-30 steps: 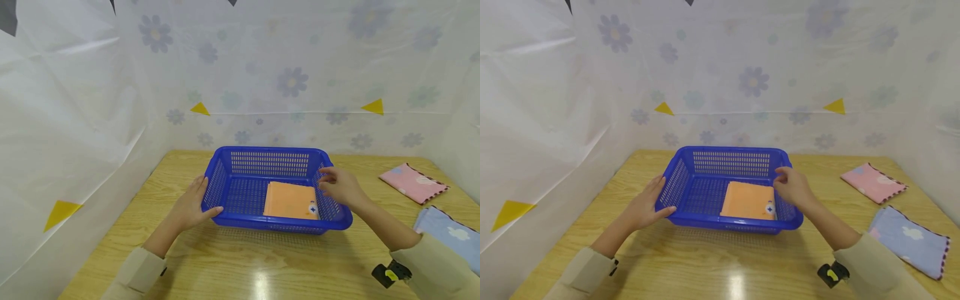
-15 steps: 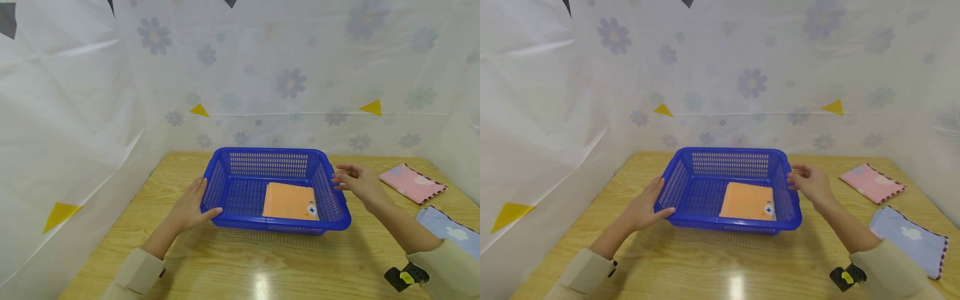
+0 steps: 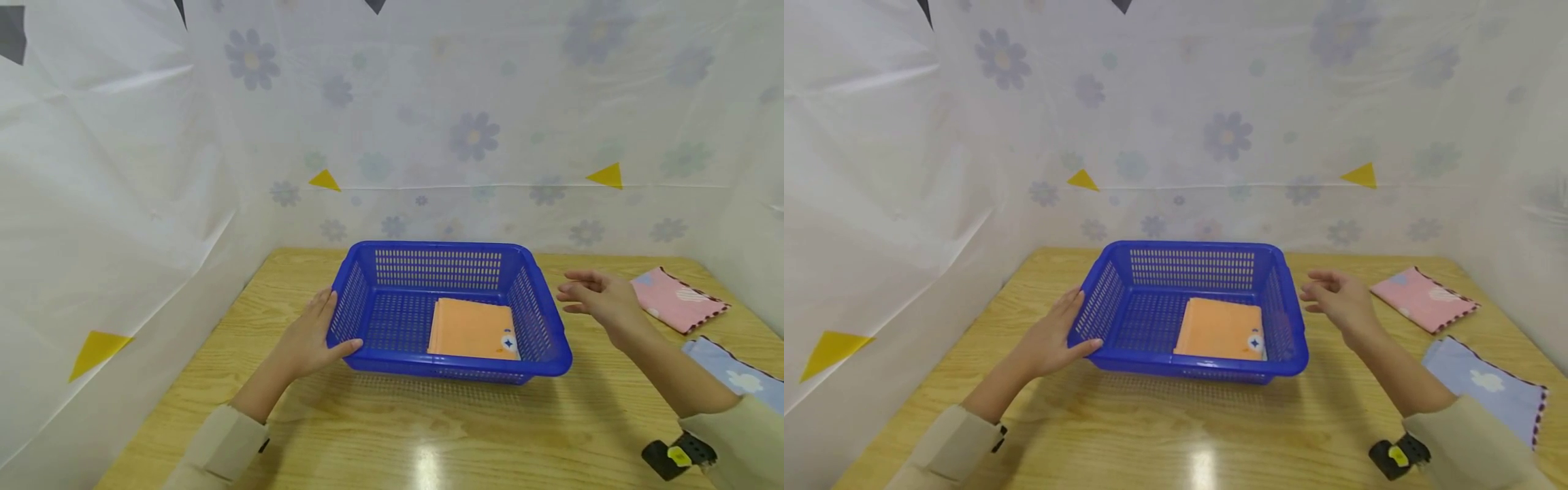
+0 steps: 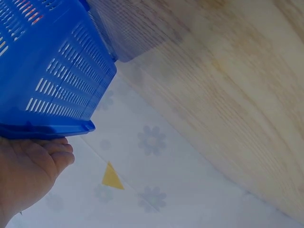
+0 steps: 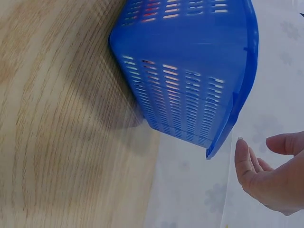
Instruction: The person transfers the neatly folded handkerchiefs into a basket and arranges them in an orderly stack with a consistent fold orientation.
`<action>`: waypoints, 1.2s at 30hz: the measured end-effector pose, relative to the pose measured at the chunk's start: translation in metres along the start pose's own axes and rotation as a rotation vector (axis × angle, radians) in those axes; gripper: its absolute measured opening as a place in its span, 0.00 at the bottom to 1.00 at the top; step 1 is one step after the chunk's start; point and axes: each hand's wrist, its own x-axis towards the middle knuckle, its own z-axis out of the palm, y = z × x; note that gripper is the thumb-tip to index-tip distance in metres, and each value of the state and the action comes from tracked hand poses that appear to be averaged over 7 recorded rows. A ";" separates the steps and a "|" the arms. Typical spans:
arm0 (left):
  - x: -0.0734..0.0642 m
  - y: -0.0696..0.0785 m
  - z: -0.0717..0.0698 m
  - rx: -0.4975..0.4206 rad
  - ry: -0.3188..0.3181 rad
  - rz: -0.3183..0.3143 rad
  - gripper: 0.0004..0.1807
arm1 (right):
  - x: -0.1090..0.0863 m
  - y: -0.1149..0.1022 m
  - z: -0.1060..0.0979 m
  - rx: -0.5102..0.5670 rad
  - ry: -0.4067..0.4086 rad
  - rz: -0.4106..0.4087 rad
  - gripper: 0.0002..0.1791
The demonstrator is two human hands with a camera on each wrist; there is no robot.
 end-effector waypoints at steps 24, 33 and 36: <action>-0.002 0.000 0.000 0.006 0.000 -0.008 0.55 | -0.012 0.045 -0.039 -0.048 -0.053 0.049 0.28; -0.001 0.002 -0.001 -0.007 0.015 -0.001 0.54 | -0.019 0.060 -0.062 0.045 -0.066 0.068 0.07; -0.001 0.002 -0.001 -0.008 0.014 -0.005 0.54 | -0.020 0.066 -0.069 0.027 -0.064 0.087 0.08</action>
